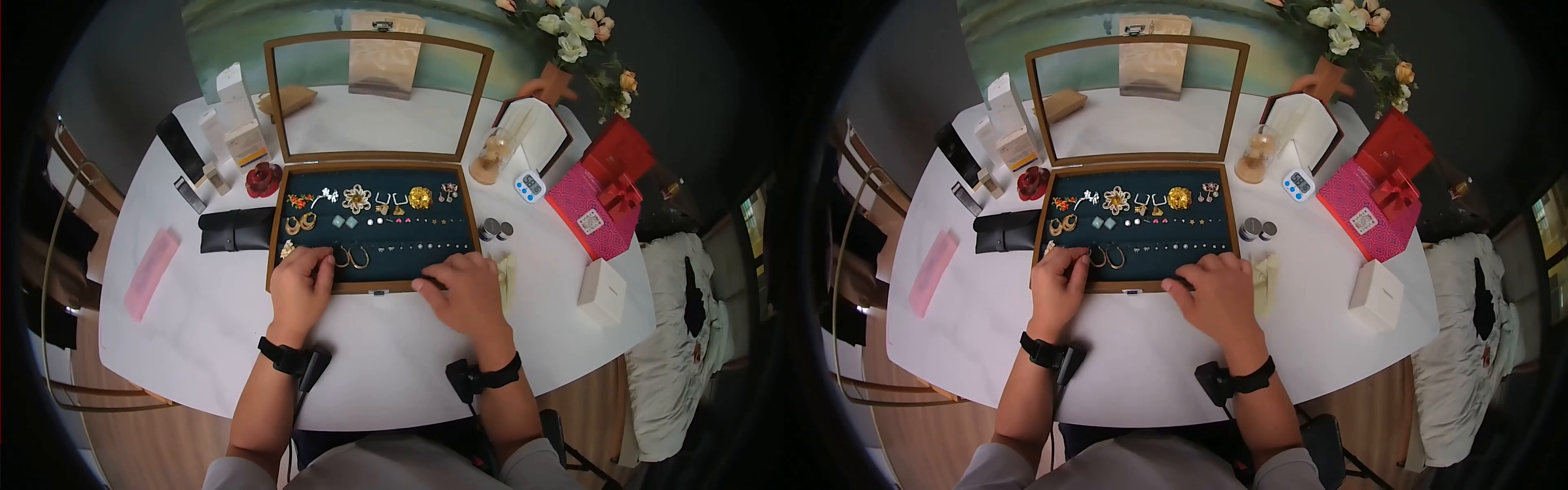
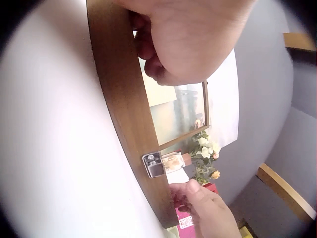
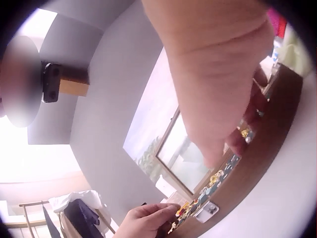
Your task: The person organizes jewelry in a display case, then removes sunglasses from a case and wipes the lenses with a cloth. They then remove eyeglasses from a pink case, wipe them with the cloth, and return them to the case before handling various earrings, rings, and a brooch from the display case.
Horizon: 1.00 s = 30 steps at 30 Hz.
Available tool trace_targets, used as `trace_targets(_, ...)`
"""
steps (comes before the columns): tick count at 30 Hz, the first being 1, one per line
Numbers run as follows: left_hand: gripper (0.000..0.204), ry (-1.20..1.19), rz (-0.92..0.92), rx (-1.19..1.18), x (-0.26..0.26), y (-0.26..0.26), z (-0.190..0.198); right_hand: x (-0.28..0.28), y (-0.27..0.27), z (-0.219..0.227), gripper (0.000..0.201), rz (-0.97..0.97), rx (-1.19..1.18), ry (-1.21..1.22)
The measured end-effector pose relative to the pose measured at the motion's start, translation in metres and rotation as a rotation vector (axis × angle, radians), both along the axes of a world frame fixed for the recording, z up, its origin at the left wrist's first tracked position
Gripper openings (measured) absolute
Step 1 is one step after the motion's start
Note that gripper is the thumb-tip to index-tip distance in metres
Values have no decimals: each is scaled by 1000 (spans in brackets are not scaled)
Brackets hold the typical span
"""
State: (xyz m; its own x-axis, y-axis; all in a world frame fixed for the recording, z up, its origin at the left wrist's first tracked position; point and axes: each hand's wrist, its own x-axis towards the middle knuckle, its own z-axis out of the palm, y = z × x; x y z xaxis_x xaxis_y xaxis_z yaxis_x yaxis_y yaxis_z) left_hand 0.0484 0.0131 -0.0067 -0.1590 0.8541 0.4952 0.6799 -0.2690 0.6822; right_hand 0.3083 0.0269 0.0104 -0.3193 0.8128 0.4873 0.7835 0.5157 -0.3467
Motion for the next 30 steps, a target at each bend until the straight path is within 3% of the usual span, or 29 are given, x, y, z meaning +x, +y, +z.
trace_targets(8,10,-3,-18,56,-1,1,-5,-8,-4,-5,25,-106,-38,-129)
trace_targets(15,8,-21,30,67,-3,0,-1,-1,10,-12,9,-102,-45,97)
trace_targets(17,8,-20,48,68,-4,0,-1,3,11,-8,18,-86,-31,192)
trace_targets(24,7,-17,77,80,-7,4,-7,8,15,-12,15,-217,-175,315)
trace_targets(30,11,142,-22,119,-6,3,-3,4,20,-19,7,-64,-22,159)
